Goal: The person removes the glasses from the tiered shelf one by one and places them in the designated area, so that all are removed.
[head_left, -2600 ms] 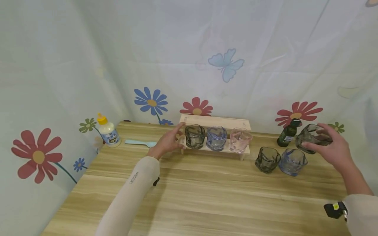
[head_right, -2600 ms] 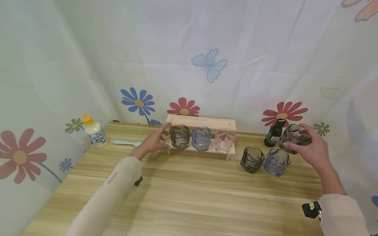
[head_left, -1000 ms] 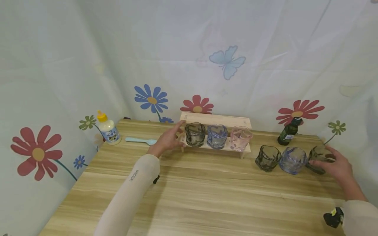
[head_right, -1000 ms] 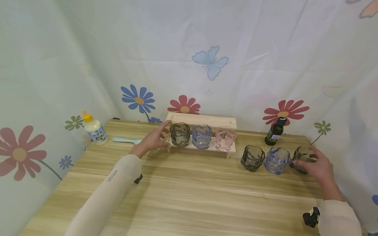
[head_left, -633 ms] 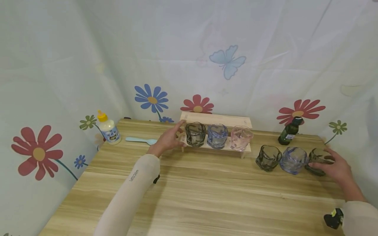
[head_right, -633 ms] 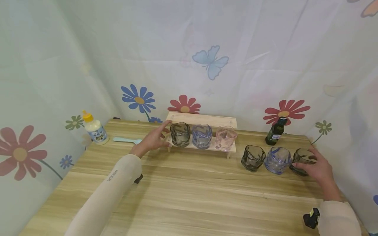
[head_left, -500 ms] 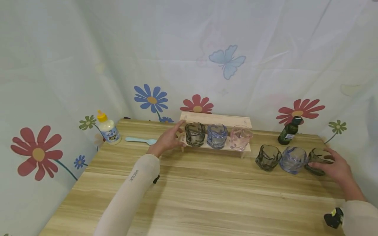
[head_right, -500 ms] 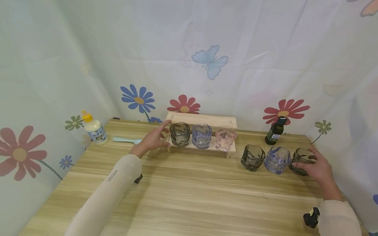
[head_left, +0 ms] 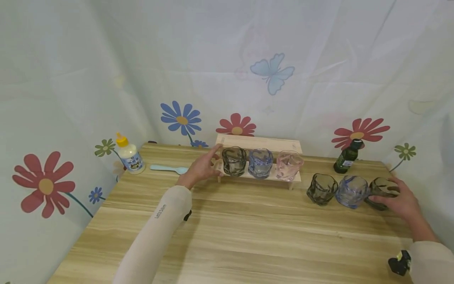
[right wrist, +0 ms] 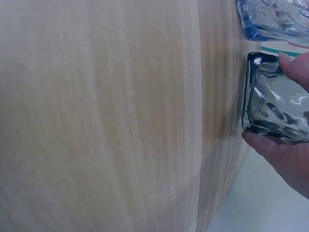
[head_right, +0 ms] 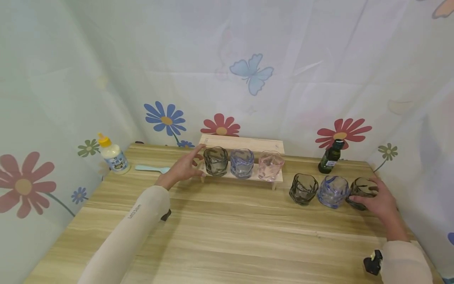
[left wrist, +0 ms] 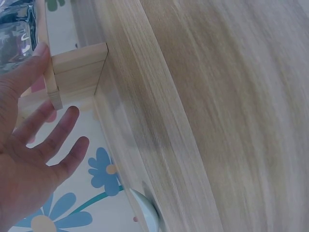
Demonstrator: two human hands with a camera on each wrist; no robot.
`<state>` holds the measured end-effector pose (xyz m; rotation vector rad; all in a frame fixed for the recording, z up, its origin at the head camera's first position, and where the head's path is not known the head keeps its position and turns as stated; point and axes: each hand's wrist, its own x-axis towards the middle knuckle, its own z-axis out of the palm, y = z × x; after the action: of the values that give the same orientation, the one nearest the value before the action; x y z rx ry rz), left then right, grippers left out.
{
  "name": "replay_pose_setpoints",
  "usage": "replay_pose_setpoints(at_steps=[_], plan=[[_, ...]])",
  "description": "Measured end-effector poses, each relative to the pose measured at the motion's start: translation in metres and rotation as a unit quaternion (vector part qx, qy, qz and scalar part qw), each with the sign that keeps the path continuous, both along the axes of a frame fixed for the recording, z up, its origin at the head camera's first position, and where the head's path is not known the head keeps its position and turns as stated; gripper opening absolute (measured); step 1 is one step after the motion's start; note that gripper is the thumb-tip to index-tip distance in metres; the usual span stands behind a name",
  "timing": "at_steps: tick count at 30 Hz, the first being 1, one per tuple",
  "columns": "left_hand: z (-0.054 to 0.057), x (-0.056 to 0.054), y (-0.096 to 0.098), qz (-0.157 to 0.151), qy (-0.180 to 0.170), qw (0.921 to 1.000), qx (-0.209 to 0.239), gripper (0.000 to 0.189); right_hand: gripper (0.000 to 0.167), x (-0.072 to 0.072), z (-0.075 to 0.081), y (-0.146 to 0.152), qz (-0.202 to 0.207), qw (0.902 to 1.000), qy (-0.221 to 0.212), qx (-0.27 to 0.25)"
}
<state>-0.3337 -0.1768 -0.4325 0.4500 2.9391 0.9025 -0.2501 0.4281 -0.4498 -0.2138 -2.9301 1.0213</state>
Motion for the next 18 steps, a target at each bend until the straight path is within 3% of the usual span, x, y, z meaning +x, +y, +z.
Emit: replay_pose_setpoints(at_steps=[18], plan=[[-0.0013,-0.0004,-0.0015,-0.004,0.002,1.0000,0.000,0.105,0.105,0.0018,-0.0016,-0.0057,0.012,0.9995,-0.009,-0.029]])
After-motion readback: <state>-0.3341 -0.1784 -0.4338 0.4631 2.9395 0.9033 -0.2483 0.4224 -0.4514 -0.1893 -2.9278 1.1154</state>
